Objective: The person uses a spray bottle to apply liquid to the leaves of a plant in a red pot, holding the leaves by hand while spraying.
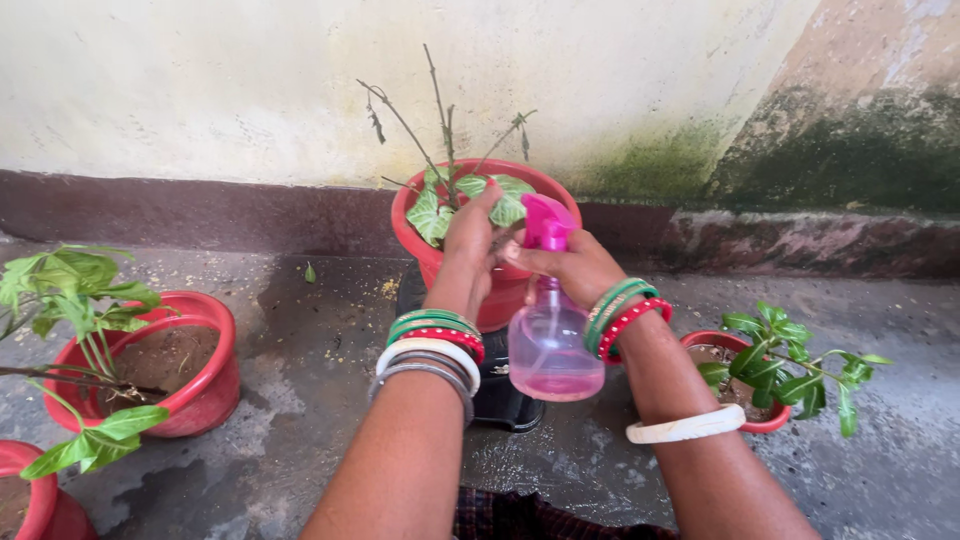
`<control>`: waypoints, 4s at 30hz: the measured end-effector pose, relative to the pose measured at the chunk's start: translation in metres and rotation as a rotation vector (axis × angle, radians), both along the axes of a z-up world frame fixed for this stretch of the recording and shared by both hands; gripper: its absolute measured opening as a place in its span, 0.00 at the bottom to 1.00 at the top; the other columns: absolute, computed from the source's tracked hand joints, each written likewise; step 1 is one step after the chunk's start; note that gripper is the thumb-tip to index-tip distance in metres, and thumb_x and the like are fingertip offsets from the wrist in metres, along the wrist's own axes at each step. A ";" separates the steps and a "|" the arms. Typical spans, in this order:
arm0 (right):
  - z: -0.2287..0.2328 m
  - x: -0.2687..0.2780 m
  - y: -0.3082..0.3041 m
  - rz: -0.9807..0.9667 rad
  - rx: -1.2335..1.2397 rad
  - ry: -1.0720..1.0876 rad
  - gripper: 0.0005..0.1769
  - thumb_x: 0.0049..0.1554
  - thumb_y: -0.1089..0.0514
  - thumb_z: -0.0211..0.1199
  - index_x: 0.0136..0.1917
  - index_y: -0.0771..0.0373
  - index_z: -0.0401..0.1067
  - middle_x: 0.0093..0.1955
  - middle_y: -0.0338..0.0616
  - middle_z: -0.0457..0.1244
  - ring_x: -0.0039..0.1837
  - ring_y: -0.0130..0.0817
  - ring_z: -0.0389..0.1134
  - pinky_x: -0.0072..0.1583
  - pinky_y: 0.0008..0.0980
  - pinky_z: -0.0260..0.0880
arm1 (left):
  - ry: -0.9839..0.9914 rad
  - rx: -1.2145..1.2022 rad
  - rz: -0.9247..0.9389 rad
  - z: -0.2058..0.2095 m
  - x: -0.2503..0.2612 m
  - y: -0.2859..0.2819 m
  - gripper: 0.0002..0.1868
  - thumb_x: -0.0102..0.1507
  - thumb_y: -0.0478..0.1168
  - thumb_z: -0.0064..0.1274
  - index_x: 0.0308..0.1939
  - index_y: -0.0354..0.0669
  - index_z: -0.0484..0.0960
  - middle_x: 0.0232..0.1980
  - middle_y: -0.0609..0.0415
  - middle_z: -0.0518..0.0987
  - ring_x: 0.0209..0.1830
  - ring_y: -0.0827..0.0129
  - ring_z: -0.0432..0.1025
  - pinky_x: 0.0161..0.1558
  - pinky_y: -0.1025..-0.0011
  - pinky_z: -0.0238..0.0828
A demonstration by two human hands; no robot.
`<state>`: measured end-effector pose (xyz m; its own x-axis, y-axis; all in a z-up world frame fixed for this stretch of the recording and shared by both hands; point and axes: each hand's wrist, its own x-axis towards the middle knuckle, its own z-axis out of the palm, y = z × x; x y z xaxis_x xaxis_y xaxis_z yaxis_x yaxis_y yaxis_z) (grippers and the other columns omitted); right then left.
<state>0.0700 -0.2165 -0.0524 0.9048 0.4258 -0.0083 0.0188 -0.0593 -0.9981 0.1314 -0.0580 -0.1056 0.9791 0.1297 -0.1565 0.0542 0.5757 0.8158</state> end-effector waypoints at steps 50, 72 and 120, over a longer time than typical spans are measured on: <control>0.001 -0.005 0.016 0.057 -0.130 -0.051 0.15 0.53 0.52 0.70 0.48 0.64 0.78 0.35 0.41 0.69 0.29 0.29 0.67 0.35 0.33 0.68 | -0.080 -0.194 0.127 -0.015 -0.011 0.023 0.33 0.66 0.62 0.49 0.61 0.36 0.76 0.54 0.48 0.77 0.45 0.60 0.72 0.47 0.63 0.72; -0.007 0.009 0.022 -0.012 -0.145 -0.026 0.15 0.53 0.55 0.70 0.51 0.66 0.78 0.42 0.47 0.70 0.30 0.32 0.69 0.36 0.35 0.69 | 0.009 -0.006 -0.049 0.010 -0.028 0.029 0.24 0.62 0.59 0.52 0.57 0.53 0.82 0.55 0.57 0.75 0.52 0.64 0.73 0.46 0.66 0.73; -0.002 -0.002 0.020 -0.033 -0.236 -0.058 0.18 0.51 0.50 0.73 0.42 0.67 0.72 0.29 0.43 0.66 0.27 0.33 0.68 0.32 0.35 0.67 | 0.026 0.000 0.209 0.019 -0.027 0.051 0.19 0.63 0.50 0.54 0.55 0.50 0.82 0.57 0.58 0.79 0.50 0.68 0.73 0.49 0.69 0.70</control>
